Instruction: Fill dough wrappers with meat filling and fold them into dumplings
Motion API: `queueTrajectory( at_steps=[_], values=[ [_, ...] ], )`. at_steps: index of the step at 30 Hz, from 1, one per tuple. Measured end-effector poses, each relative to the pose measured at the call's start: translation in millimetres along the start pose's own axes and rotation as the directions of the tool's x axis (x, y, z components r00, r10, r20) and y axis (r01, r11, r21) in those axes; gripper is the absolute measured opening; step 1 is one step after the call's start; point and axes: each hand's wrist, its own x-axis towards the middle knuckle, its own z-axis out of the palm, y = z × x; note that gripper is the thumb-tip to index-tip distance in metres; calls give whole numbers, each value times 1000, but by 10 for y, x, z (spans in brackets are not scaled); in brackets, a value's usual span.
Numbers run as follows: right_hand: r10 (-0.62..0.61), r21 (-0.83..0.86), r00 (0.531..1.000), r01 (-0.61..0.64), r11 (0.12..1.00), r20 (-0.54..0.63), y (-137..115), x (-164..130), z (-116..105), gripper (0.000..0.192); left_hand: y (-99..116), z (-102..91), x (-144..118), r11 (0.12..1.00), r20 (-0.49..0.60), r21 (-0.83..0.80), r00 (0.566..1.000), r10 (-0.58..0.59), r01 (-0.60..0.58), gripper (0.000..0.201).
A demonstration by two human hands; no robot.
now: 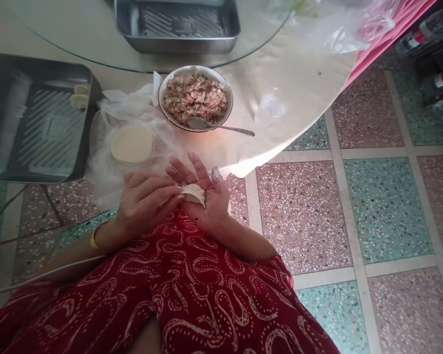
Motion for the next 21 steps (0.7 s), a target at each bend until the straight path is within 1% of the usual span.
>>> queueTrajectory(
  at_steps=[3,7,11,16,21],
  values=[
    [15,23,1000,-15,1000,5,14,18,-28,46,5,20,-8,999,-5,14,999,37,-37,7],
    [50,57,999,-50,997,-2,10,26,-45,46,-14,-16,2,1000,33,20,999,23,-23,10],
    [75,25,997,-74,997,-24,-9,5,-24,47,-28,-42,29,999,29,40,999,21,-22,15],
    [130,30,991,-129,991,-43,-26,9,0,43,-8,-10,38,998,92,-15,994,64,-63,8],
    [165,67,984,-161,985,-68,-40,21,2,51,-3,-20,45,997,106,-31,992,72,-69,10]
  ],
)
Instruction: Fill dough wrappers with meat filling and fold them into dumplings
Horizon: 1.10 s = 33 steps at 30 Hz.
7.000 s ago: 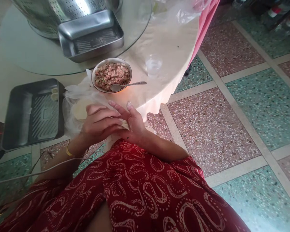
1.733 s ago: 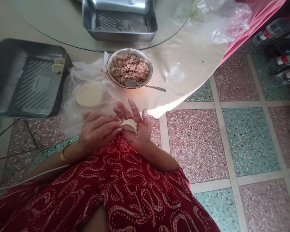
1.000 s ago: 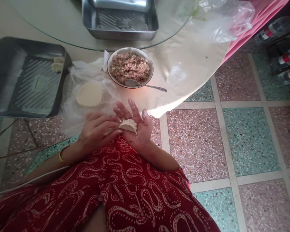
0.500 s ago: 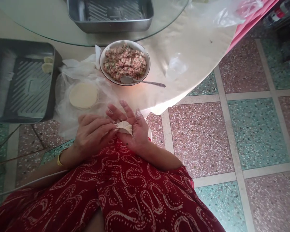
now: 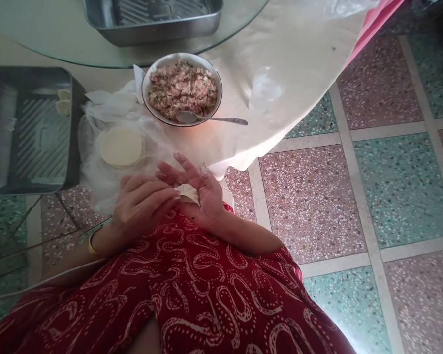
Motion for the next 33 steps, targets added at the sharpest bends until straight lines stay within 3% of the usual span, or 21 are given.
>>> queueTrajectory(
  at_steps=[4,11,16,21,26,29,33],
  values=[
    [22,31,998,-24,999,65,-3,-10,-7,48,-9,-16,26,1000,0,17,1000,-10,10,22],
    [35,53,987,-44,998,155,46,14,-69,44,-27,18,35,999,11,-10,999,51,-51,13],
    [75,80,987,-87,993,146,27,-12,-25,46,-33,-18,69,996,17,-11,996,87,-86,22],
    [131,70,983,-141,988,129,-17,-58,14,49,-32,-29,118,990,64,35,989,132,-134,7],
    [126,80,980,-139,987,151,-7,-56,-32,52,-38,11,119,982,78,35,980,181,-184,9],
    [119,80,979,-134,988,168,-9,-52,-52,51,-41,21,110,985,69,4,983,170,-171,6],
    [116,93,972,-137,986,205,-17,-49,-67,51,-56,14,93,992,164,-7,978,129,-129,14]
  ],
)
